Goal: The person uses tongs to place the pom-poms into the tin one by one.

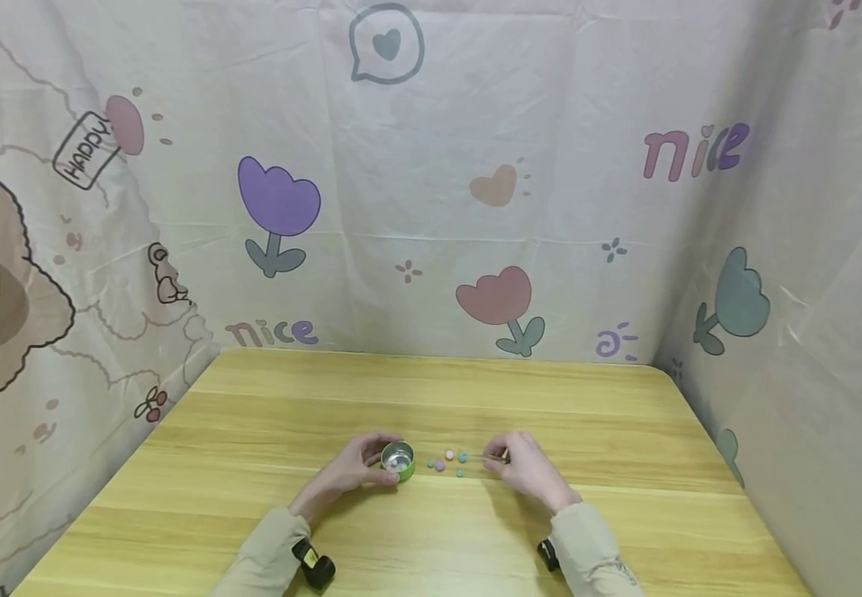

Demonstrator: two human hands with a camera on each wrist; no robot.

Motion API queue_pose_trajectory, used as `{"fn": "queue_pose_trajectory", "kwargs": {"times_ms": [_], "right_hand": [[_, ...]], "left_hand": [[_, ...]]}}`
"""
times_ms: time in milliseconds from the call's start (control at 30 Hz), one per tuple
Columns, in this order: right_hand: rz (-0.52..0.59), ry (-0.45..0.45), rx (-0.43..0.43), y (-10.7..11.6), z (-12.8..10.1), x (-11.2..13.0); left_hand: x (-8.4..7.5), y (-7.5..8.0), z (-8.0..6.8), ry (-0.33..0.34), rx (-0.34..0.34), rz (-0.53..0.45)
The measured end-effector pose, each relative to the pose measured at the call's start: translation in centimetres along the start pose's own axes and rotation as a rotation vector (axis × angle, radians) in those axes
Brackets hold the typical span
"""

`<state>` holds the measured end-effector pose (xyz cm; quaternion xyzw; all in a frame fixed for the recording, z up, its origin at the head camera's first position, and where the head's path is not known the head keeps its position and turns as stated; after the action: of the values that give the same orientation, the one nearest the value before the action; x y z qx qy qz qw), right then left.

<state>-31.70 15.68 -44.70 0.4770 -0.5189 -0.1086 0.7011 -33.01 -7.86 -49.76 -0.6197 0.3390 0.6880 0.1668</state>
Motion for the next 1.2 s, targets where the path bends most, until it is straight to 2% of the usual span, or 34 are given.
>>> {"fn": "queue_pose_trajectory", "kwargs": {"times_ms": [300,1200], "right_hand": [[-0.022,-0.002,0.047,-0.6,0.0,-0.2],[-0.046,-0.002,0.078,-1.3,0.1,0.2]], "left_hand": [[0.0,0.1,-0.1,0.003,-0.005,0.004],[-0.1,-0.1,-0.1,-0.009,0.004,0.0]]}}
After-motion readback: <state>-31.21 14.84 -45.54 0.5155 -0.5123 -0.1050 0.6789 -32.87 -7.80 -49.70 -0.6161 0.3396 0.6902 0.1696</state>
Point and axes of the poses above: each hand's wrist, its own z-axis towards the middle knuckle, its own y-axis out of the back of the hand, x = y × z, the point moved 10 cm from there along z, towards the middle knuckle, and after that the axes turned 12 degrees about x, right-handed, at the moved point
